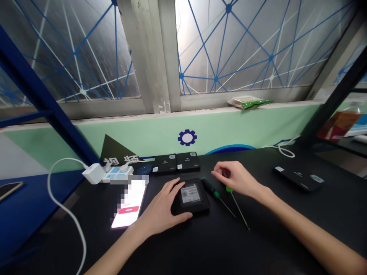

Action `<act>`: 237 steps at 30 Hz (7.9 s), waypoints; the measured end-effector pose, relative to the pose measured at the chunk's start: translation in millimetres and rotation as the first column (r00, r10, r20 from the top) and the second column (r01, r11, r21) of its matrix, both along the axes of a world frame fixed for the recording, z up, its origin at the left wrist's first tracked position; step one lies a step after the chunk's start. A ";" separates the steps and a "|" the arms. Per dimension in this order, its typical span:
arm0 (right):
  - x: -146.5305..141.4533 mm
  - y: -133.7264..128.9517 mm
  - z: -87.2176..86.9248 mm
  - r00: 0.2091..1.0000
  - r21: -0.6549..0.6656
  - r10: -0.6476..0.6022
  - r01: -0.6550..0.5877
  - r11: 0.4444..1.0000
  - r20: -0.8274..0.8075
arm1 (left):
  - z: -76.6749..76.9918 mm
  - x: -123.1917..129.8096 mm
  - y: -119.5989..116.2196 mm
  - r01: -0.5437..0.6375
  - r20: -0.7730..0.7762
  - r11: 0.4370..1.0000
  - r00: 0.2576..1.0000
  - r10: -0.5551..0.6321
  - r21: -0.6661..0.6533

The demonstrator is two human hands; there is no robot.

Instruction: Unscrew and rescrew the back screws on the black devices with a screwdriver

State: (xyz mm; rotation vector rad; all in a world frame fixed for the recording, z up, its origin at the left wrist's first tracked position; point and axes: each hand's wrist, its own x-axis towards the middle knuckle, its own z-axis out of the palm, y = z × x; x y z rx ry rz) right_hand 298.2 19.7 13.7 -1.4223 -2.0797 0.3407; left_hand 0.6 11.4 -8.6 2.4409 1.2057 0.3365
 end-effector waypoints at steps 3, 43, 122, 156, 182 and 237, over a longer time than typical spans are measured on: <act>11.6 6.6 0.5 0.926 0.007 -0.245 0.254 0.967 0.287 | -2.1 -0.2 1.4 -0.032 -0.004 0.999 0.999 0.032 -0.019; 18.0 12.3 -0.5 0.669 -0.164 -0.114 -0.012 0.986 -0.735 | 5.2 5.0 0.2 0.037 0.156 0.992 0.986 -0.055 0.118; -53.3 17.7 -56.3 0.698 0.076 0.173 -0.168 0.983 -0.695 | -7.1 -0.8 1.5 -0.058 -0.094 0.998 0.994 0.057 -0.008; -51.7 19.4 -54.4 0.748 0.061 0.175 -0.177 0.982 -0.640 | -5.2 -0.7 1.0 -0.051 -0.094 0.999 0.994 0.052 0.006; -47.0 18.8 -53.0 0.746 0.055 0.187 -0.198 0.979 -0.640 | -11.4 -4.0 4.8 -0.015 -0.088 0.999 0.996 0.019 0.045; -52.6 16.7 -39.6 0.630 0.023 0.203 -0.282 0.959 -0.750 | -11.6 -3.5 5.4 -0.001 -0.109 0.998 0.994 0.008 0.064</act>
